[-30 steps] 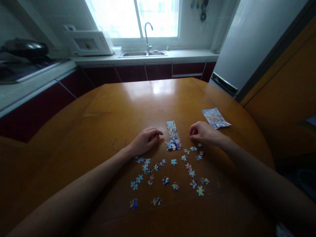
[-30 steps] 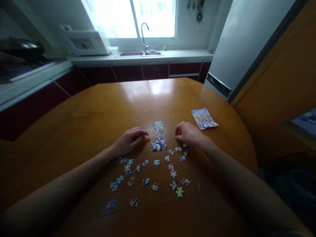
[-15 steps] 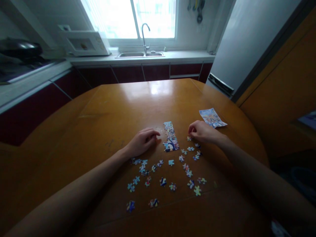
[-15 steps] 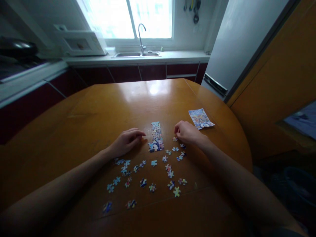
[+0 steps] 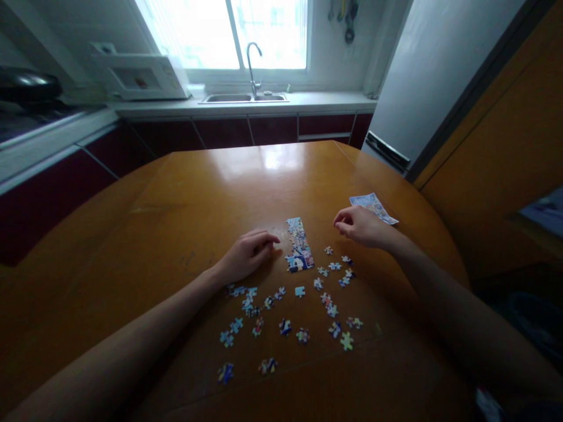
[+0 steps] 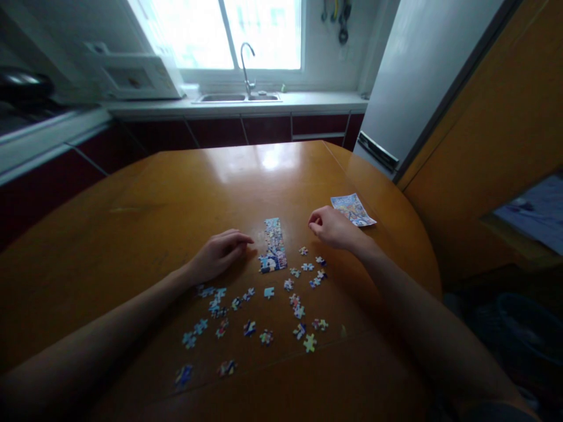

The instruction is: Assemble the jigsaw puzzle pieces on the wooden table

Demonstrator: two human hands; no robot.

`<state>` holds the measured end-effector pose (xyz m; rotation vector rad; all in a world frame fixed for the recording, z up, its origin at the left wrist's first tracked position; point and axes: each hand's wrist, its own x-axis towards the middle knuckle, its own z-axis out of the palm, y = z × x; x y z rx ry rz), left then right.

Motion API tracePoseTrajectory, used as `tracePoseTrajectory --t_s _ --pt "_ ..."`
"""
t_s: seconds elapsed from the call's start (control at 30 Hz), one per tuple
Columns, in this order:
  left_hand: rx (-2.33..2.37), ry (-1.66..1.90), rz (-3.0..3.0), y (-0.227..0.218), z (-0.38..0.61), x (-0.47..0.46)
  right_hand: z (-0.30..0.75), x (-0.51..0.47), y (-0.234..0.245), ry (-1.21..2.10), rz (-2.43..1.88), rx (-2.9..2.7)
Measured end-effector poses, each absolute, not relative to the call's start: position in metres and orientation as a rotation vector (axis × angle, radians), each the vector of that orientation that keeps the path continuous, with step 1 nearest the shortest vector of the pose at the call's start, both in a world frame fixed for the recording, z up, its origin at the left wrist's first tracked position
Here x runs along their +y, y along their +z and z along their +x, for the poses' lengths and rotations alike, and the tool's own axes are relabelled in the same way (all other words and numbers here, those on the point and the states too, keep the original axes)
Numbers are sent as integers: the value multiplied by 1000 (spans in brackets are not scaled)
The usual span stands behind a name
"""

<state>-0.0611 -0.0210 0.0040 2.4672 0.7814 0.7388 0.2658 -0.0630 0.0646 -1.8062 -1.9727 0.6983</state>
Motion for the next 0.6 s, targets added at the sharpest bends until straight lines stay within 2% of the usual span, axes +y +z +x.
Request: tracePoseTrajectory --t_s 0.27,0.6 --pt "779 750 2472 6 -61 -21 264 -80 94 556 -1668 -1942" --pt "771 713 2494 9 -61 -23 264 -70 38 635 -1581 -1960"
